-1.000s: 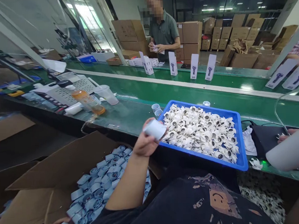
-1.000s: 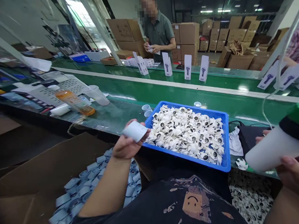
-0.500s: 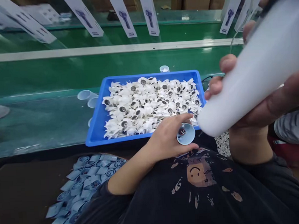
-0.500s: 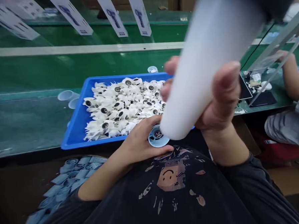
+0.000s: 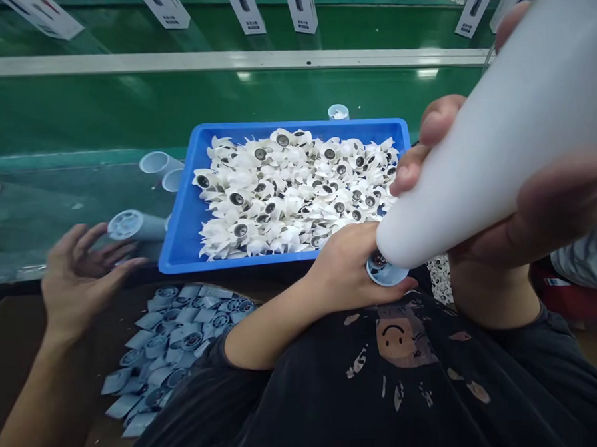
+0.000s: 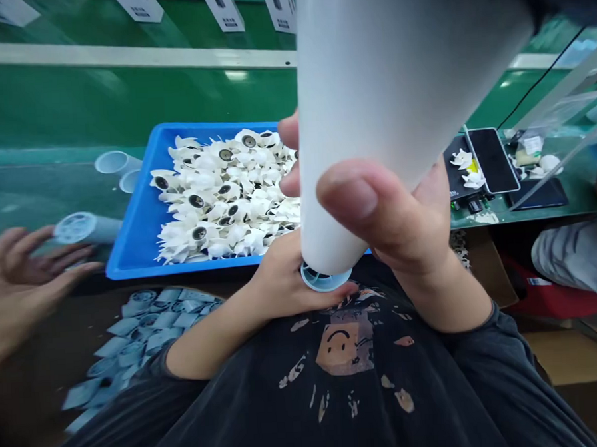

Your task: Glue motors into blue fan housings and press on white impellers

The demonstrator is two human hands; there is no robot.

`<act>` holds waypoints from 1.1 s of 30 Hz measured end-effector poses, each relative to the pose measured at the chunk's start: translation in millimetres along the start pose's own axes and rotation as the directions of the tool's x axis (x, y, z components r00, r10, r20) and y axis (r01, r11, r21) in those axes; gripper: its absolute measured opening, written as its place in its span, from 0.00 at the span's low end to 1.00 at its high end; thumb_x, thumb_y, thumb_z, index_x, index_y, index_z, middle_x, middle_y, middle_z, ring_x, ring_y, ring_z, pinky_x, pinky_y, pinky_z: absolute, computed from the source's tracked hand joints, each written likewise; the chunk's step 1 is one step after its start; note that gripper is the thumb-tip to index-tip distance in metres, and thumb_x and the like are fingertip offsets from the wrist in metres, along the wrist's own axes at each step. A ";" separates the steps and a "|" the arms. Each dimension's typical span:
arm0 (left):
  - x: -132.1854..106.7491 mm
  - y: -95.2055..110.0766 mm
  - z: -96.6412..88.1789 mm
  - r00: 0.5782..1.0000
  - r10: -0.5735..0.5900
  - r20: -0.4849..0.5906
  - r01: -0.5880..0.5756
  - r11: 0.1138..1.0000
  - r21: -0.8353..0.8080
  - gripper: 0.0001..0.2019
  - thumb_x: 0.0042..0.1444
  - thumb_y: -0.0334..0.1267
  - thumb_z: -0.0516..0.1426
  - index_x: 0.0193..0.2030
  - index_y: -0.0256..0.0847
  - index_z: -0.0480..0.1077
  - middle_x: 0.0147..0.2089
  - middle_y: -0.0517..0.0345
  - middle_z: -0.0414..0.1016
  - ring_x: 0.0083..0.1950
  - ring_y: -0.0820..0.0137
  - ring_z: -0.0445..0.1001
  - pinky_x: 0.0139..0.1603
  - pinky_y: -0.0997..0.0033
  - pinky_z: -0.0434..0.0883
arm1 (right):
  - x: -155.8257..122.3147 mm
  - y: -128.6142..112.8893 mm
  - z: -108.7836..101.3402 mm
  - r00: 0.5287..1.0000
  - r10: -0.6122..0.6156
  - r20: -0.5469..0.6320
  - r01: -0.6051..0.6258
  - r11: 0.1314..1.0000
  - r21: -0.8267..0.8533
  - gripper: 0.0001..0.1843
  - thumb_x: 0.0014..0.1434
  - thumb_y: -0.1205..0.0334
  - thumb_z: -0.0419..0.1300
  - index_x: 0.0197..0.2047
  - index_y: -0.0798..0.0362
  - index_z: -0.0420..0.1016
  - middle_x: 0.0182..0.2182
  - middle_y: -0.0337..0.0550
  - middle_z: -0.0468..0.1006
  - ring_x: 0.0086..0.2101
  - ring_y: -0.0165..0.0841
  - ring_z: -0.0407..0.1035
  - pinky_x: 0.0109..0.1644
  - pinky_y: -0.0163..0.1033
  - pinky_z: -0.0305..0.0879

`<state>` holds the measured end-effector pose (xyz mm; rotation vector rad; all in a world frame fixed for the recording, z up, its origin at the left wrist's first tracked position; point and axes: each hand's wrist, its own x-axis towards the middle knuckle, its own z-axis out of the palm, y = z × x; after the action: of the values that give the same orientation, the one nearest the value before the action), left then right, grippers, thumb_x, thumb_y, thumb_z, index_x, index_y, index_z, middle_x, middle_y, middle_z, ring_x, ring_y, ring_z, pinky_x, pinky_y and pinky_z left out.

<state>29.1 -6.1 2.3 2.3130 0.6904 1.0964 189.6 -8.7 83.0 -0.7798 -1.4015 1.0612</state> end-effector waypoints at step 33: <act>-10.4 -11.7 -28.6 0.931 -0.296 0.211 0.274 0.953 0.129 0.30 0.49 0.51 0.67 0.56 0.43 0.68 0.47 0.53 0.80 0.43 0.58 0.80 0.37 0.63 0.75 | -3.5 14.2 -17.2 0.940 -0.140 -0.311 0.119 0.989 -0.086 0.22 0.52 0.38 0.68 0.38 0.46 0.73 0.36 0.37 0.75 0.30 0.31 0.74 0.32 0.39 0.75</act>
<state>-2.3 2.2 5.4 2.2793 0.9706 0.6664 205.3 -3.9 67.4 -0.8528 -1.1986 0.7521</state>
